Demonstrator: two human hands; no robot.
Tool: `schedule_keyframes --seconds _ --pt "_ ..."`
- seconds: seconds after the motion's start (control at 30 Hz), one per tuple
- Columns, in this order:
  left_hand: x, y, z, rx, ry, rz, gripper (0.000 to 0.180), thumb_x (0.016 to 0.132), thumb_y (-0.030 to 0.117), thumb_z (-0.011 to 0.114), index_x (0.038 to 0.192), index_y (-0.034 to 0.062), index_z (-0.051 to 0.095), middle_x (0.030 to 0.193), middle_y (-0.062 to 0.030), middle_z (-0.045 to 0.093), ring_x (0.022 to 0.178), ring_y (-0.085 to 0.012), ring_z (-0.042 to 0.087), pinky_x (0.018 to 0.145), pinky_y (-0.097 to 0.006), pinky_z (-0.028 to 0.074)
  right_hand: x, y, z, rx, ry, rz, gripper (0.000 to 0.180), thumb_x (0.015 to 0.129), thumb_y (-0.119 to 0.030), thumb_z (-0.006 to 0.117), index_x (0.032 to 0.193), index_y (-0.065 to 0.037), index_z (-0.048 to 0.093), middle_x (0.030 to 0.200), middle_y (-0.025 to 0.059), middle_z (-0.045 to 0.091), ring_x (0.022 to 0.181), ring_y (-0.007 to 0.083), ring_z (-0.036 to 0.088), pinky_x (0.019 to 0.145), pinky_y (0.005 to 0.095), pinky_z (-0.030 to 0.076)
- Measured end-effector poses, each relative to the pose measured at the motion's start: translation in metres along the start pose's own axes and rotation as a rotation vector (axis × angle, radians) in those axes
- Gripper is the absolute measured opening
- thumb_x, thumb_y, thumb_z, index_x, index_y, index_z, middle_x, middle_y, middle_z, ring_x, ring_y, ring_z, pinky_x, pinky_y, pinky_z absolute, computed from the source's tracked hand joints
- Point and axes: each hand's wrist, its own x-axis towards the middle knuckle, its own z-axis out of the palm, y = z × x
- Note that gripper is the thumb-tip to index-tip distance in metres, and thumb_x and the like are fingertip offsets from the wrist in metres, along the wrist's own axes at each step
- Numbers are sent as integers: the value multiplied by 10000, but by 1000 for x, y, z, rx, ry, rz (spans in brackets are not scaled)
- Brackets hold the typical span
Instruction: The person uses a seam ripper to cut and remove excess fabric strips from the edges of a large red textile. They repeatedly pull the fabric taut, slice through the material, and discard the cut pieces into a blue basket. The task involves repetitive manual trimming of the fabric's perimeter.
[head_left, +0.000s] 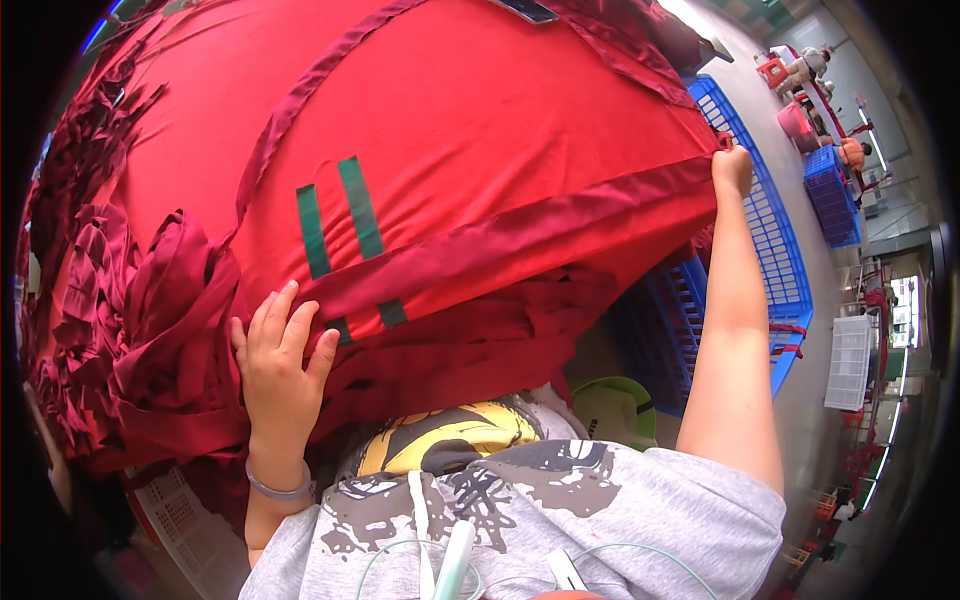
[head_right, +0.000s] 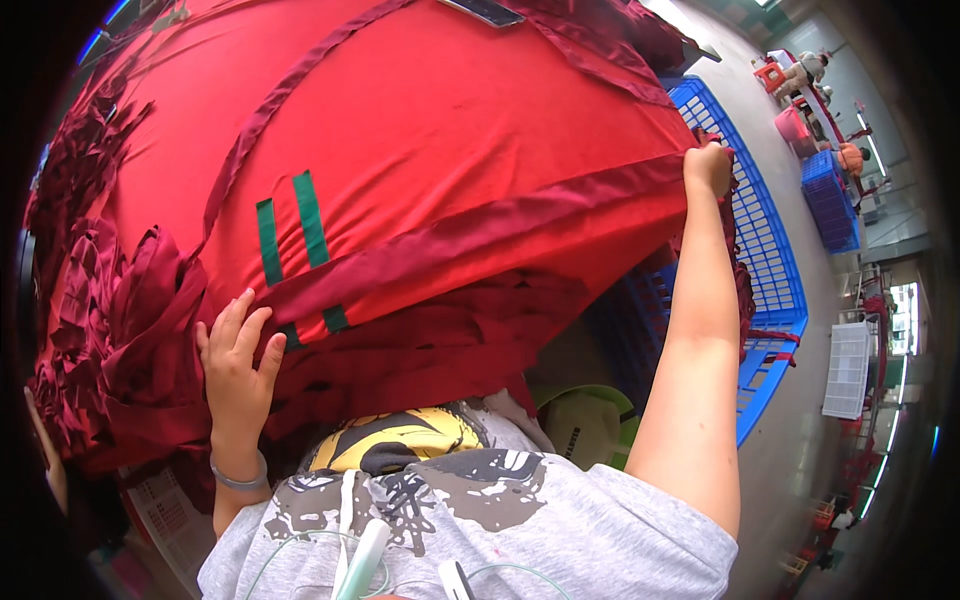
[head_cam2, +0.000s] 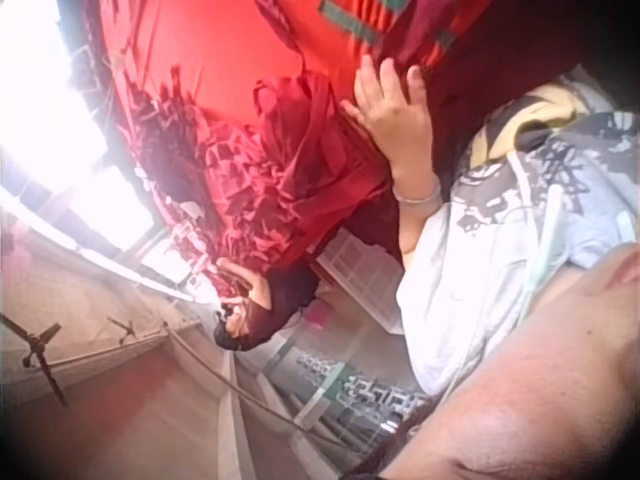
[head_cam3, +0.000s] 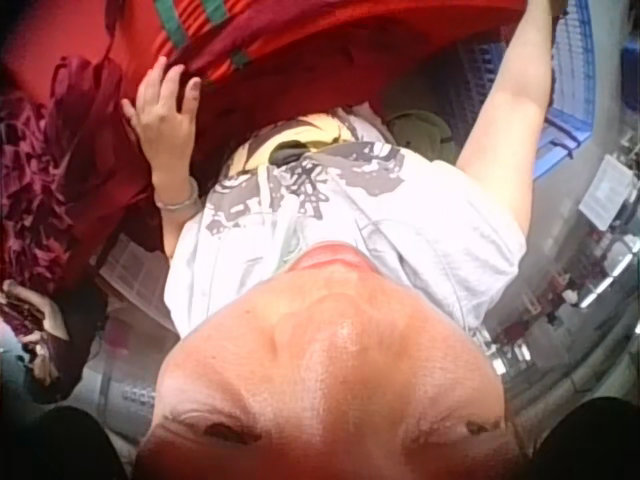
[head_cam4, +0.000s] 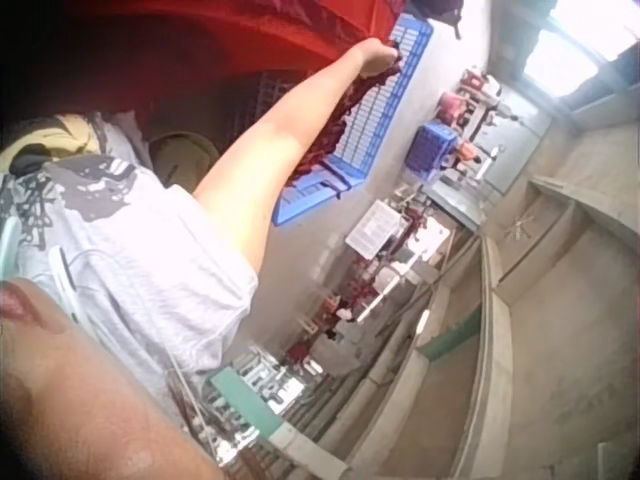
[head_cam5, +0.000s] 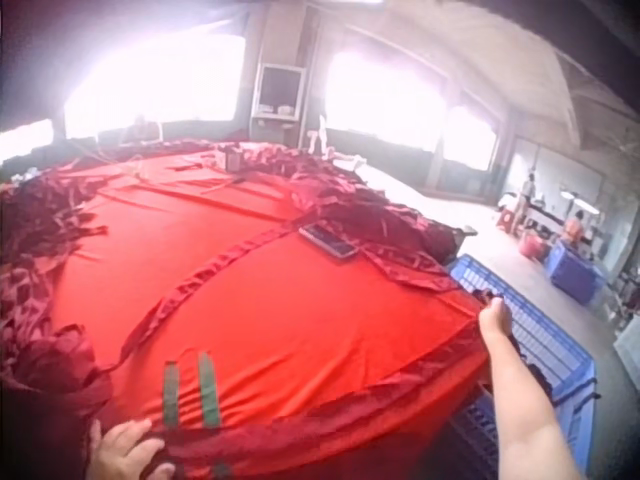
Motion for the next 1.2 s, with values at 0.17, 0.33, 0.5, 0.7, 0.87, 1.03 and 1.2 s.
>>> schedule_keyframes --seconds 0.17,0.33,0.5,0.7,0.87,1.03,1.2 --pt "1 7 1 50 10 3 255 903 300 601 1049 93 633 1244 -56 585 1196 -251 516 1071 -641 199 2 34 -1 -11 21 41 291 851 -292 575 965 -53 695 1002 202 687 992 385 649 851 502 511" --pt "7 -3 6 84 92 -20 114 909 177 586 984 92 601 1219 -51 595 1164 -248 543 1060 -637 228 -17 -1 -31 186 -53 -64 399 847 -381 625 1071 -55 673 1056 191 680 1053 353 629 882 455 492" --pt "11 -4 4 29 74 22 109 855 48 595 945 107 614 1075 -17 609 1031 -215 568 1052 -610 286 -117 -80 -69 683 -227 -510 390 950 -221 519 1226 52 558 1117 286 602 1083 375 590 889 417 463" --pt "17 -1 -1 83 87 37 121 794 22 607 878 106 635 1099 -13 600 1051 -230 542 1056 -559 311 -288 -141 -138 887 -349 -990 347 831 -13 638 1166 60 592 945 193 620 896 329 622 804 368 495" --pt "10 23 2 -14 210 89 186 785 23 621 962 72 649 1261 -83 554 1178 -266 510 1059 -475 320 -360 -147 -164 702 -528 -1339 343 841 -123 630 1163 -13 592 801 85 544 722 235 611 586 349 480" --pt "-5 25 23 -152 89 131 445 817 154 666 1246 71 582 1340 -107 518 1225 -271 491 1044 -442 341 -384 -145 -176 643 -598 -1292 380 862 -121 610 1222 -6 569 765 80 520 577 212 588 491 318 472" --pt "-1 24 25 -149 71 155 592 739 204 725 1291 78 553 1359 -79 506 1219 -263 470 1000 -415 371 -397 -148 -173 631 -625 -1306 391 864 -124 608 1230 8 569 758 81 525 569 204 589 481 313 475"
